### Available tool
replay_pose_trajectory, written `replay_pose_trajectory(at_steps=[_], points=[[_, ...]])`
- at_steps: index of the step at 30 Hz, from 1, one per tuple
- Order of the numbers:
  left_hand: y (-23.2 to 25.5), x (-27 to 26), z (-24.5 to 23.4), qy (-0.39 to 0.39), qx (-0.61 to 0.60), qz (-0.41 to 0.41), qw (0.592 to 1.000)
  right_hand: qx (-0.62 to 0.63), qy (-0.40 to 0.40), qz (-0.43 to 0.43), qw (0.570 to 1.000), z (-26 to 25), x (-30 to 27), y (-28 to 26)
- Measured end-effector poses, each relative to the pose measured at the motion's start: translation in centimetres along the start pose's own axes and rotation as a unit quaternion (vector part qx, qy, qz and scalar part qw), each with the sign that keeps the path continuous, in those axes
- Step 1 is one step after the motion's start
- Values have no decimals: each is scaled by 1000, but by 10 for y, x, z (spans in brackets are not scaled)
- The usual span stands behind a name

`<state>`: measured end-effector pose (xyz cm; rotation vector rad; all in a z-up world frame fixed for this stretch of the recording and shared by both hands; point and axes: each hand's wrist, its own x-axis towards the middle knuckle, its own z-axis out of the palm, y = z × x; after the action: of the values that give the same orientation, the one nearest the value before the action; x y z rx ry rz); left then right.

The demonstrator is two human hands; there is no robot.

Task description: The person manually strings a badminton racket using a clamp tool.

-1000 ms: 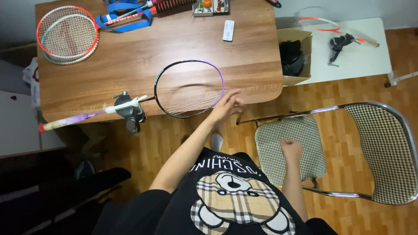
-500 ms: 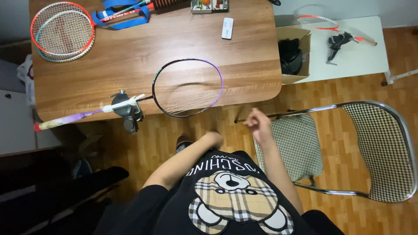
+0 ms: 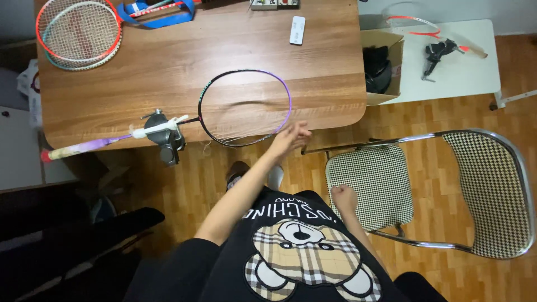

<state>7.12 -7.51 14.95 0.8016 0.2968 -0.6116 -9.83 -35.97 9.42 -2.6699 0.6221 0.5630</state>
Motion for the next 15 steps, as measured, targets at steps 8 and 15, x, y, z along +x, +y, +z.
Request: replay_pose_trajectory(at_steps=[8,15], points=[[-22,-52,60,-206,689,84,689,435,-330,12,838,-34,33,-94],[-46,-65,-14,-166,760,-34,628,704,-315,-65,633,-120,23,-184]])
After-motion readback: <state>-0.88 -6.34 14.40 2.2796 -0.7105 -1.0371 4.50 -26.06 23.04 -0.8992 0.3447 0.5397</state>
